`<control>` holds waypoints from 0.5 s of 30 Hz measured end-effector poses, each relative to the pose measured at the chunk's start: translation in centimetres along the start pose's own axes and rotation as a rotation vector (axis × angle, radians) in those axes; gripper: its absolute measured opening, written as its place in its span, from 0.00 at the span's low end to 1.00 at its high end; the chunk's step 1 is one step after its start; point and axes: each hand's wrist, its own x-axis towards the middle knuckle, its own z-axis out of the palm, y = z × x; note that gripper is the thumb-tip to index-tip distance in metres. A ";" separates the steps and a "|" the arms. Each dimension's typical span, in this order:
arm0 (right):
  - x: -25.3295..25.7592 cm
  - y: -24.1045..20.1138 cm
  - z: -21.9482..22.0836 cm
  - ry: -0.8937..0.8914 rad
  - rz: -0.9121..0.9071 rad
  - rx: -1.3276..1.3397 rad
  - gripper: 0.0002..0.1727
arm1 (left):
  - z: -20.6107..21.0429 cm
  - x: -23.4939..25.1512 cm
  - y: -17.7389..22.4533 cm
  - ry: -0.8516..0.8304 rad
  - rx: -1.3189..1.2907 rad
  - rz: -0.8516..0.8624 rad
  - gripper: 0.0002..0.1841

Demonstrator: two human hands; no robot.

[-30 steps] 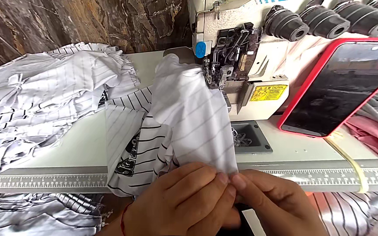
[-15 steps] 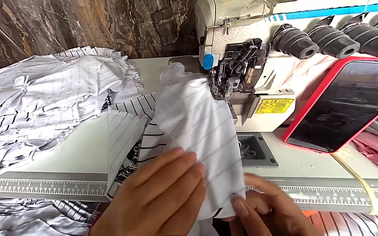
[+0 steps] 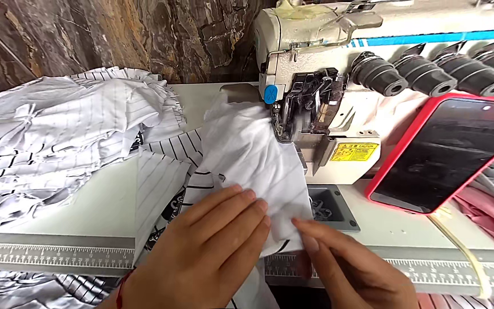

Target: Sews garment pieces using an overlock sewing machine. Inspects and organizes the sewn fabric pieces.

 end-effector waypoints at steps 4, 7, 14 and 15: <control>1.9 0.4 0.5 0.047 -0.030 -0.005 0.12 | 0.2 1.5 -1.1 0.021 0.067 0.035 0.09; 3.3 1.1 0.8 0.094 -0.070 -0.059 0.11 | 0.2 2.8 -1.8 -0.015 0.123 0.027 0.12; 5.7 1.4 1.1 0.161 -0.037 -0.351 0.14 | 0.0 5.2 -3.4 -0.235 0.103 0.042 0.17; 5.9 1.1 1.0 0.152 -0.030 -0.409 0.15 | -0.1 5.5 -3.6 -0.258 0.097 0.035 0.18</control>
